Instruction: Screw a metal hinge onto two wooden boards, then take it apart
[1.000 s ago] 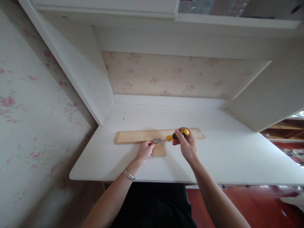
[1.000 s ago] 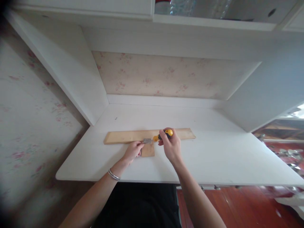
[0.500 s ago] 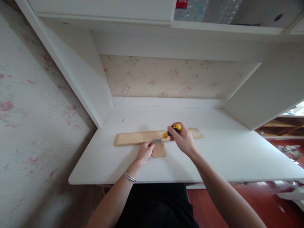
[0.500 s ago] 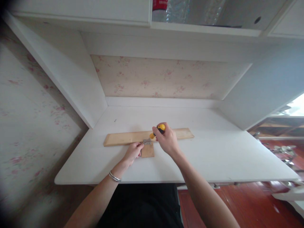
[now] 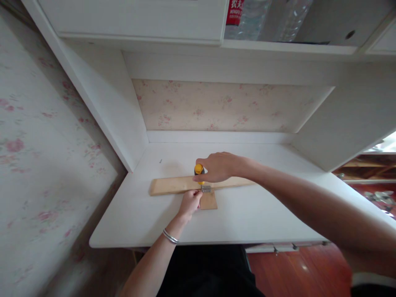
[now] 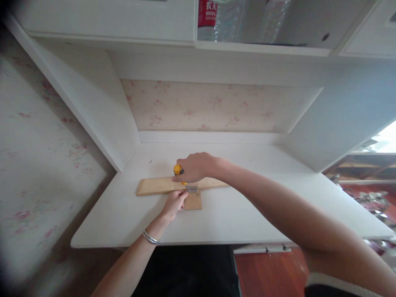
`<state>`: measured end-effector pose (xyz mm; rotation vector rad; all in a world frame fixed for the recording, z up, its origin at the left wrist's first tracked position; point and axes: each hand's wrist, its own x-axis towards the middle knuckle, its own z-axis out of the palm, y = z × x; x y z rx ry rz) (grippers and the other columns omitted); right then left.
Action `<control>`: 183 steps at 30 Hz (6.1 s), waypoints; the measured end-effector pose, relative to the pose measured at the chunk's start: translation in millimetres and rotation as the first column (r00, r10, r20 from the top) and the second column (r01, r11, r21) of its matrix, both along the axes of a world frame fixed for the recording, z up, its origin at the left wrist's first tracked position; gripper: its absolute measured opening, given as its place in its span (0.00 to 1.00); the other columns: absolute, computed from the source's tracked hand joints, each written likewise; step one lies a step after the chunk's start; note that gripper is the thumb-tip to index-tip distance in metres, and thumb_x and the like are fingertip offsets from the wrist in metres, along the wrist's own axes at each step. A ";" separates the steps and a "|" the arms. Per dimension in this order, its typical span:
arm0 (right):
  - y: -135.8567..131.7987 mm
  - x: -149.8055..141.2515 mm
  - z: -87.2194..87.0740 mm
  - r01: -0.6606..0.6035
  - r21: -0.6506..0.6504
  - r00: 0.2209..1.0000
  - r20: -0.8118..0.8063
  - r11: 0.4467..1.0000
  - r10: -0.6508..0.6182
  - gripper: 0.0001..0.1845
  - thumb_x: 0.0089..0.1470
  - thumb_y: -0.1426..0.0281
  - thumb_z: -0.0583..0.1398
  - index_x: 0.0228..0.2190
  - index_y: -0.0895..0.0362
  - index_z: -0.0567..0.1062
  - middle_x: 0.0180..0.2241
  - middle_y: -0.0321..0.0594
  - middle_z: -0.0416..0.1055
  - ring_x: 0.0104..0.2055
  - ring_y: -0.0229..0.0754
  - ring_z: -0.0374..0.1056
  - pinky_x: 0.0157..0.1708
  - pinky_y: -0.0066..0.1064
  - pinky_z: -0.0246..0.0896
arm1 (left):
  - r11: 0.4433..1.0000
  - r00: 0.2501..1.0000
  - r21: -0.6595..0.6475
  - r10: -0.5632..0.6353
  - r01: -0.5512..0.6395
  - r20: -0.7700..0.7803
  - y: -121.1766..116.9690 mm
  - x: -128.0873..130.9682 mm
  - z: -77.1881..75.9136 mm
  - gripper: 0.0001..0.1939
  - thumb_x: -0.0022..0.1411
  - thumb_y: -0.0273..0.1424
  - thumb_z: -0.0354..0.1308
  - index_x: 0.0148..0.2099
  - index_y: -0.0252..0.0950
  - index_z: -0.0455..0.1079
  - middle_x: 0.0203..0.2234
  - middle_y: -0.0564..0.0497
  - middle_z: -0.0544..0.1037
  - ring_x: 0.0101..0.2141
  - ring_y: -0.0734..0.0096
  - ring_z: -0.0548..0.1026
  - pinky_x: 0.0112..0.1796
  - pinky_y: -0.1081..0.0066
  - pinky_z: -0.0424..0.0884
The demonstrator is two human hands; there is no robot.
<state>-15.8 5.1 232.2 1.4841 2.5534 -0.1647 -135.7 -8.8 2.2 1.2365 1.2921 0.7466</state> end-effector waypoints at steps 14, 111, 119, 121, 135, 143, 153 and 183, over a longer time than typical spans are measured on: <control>20.8 0.8 3.7 0.111 0.109 0.994 -0.008 0.988 -0.111 0.28 0.53 0.45 0.50 0.36 0.54 0.75 0.30 0.48 0.71 0.33 0.53 0.68 0.30 0.39 0.58 | 0.999 0.999 -0.035 0.012 -0.010 0.046 0.8 -1.0 -0.9 0.12 0.55 0.38 0.53 0.27 0.34 0.67 0.12 0.57 0.61 0.15 0.76 0.61 0.14 0.77 0.50; 27.7 -8.8 30.8 0.084 -0.108 0.962 0.269 0.991 -0.052 0.23 0.52 0.58 0.56 0.44 0.59 0.72 0.28 0.47 0.72 0.27 0.48 0.68 0.28 0.37 0.59 | 0.998 0.997 -0.018 0.068 -0.068 0.019 1.5 1.4 -3.6 0.12 0.53 0.38 0.55 0.25 0.34 0.66 0.11 0.57 0.60 0.14 0.77 0.59 0.16 0.76 0.48; 33.3 -10.8 33.7 0.150 -0.187 0.958 0.268 0.971 -0.097 0.25 0.53 0.53 0.53 0.38 0.62 0.75 0.27 0.47 0.71 0.22 0.45 0.67 0.27 0.38 0.60 | 0.998 0.998 -0.013 0.061 -0.061 0.020 0.6 1.7 -1.1 0.13 0.53 0.37 0.55 0.22 0.35 0.63 0.11 0.57 0.60 0.14 0.77 0.58 0.16 0.75 0.49; 32.3 -11.0 36.9 0.123 -0.254 0.972 0.228 0.959 -0.064 0.22 0.51 0.59 0.58 0.43 0.61 0.73 0.31 0.47 0.72 0.22 0.43 0.67 0.25 0.35 0.61 | 0.998 0.998 -0.013 0.062 -0.061 0.012 0.6 1.6 -1.7 0.13 0.53 0.37 0.54 0.22 0.35 0.64 0.10 0.56 0.61 0.14 0.77 0.58 0.16 0.75 0.49; 41.2 -6.2 29.0 0.102 -0.277 0.973 0.227 0.956 -0.038 0.28 0.47 0.55 0.61 0.46 0.59 0.71 0.29 0.43 0.71 0.24 0.43 0.66 0.27 0.35 0.58 | 0.998 0.998 -0.014 0.058 -0.058 0.032 1.9 0.9 -3.6 0.11 0.52 0.36 0.55 0.24 0.34 0.66 0.11 0.57 0.60 0.14 0.77 0.59 0.16 0.75 0.49; 40.6 -8.0 29.5 0.056 -0.214 0.977 0.211 0.975 -0.010 0.27 0.48 0.64 0.60 0.50 0.57 0.68 0.28 0.43 0.72 0.22 0.42 0.66 0.24 0.33 0.58 | 0.998 0.998 -0.013 0.054 -0.054 0.022 1.4 0.7 -2.4 0.11 0.52 0.36 0.55 0.24 0.34 0.67 0.12 0.57 0.61 0.15 0.77 0.59 0.17 0.75 0.50; 46.2 -9.1 27.2 0.043 -0.264 0.980 0.200 0.964 0.011 0.29 0.49 0.65 0.61 0.53 0.55 0.65 0.31 0.43 0.72 0.22 0.42 0.66 0.23 0.33 0.58 | 0.999 0.998 0.018 0.044 -0.045 0.038 3.4 0.1 -8.4 0.13 0.53 0.37 0.54 0.21 0.35 0.63 0.11 0.57 0.59 0.14 0.77 0.58 0.16 0.75 0.48; 41.6 -12.9 22.7 -0.120 -0.276 0.984 0.092 0.954 0.151 0.22 0.48 0.65 0.61 0.46 0.56 0.70 0.35 0.43 0.72 0.25 0.40 0.67 0.26 0.31 0.56 | 0.999 0.999 0.022 0.040 -0.041 0.026 0.6 0.0 -0.2 0.12 0.52 0.36 0.53 0.21 0.36 0.60 0.11 0.57 0.59 0.14 0.76 0.58 0.16 0.74 0.49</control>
